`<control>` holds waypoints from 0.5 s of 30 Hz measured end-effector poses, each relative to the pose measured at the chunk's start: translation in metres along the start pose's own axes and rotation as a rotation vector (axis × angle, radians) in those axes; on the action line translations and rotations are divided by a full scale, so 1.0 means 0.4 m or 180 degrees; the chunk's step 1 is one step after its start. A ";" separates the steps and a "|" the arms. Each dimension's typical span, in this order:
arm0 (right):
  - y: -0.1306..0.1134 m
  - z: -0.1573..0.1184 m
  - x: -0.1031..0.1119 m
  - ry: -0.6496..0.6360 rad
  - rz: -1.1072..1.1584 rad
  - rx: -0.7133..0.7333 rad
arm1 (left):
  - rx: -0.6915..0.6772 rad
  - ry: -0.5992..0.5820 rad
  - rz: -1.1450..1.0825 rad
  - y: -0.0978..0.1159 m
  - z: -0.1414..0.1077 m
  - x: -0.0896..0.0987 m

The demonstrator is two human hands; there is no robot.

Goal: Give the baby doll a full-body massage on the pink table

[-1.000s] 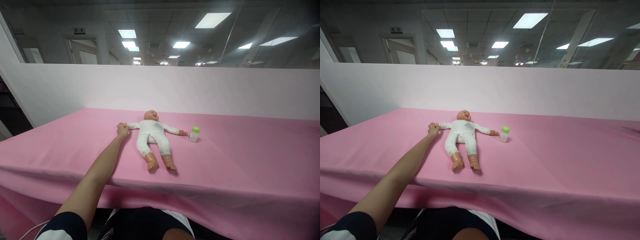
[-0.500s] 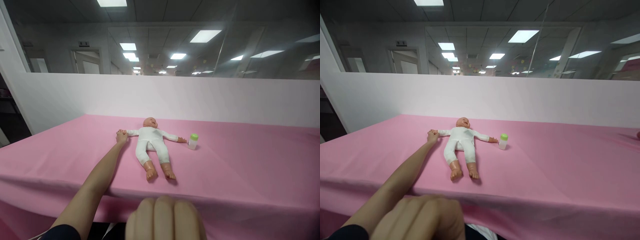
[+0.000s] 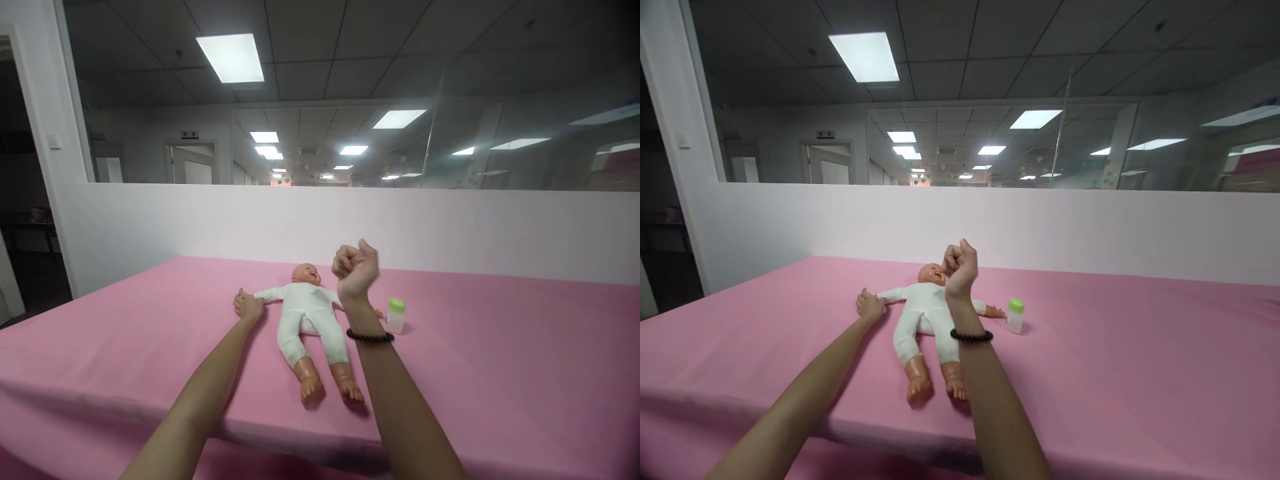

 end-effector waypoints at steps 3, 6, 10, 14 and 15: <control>0.141 0.052 0.102 0.0572 -0.1737 -0.0460 | -0.0086 -0.0013 -0.0010 0.003 -0.003 -0.001; 0.229 0.007 0.196 0.0700 -0.2143 -0.0687 | -0.0161 -0.0001 -0.0032 0.002 0.000 -0.005; 0.259 -0.079 0.283 0.0797 -0.2612 -0.0880 | -0.0315 0.0025 -0.0070 -0.001 0.000 -0.006; 0.221 -0.157 0.322 0.0664 -0.3022 -0.0914 | -0.0679 0.0142 -0.0211 0.014 -0.013 0.007; 0.207 -0.185 0.329 0.0607 -0.3122 -0.0914 | -0.0822 0.0182 -0.0281 0.022 -0.020 0.012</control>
Point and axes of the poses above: each hand's wrist, its own z-axis towards the middle knuckle, its own x-axis out of the back of the hand, y = z × x, the point moved 5 cm from there along z, towards the middle knuckle
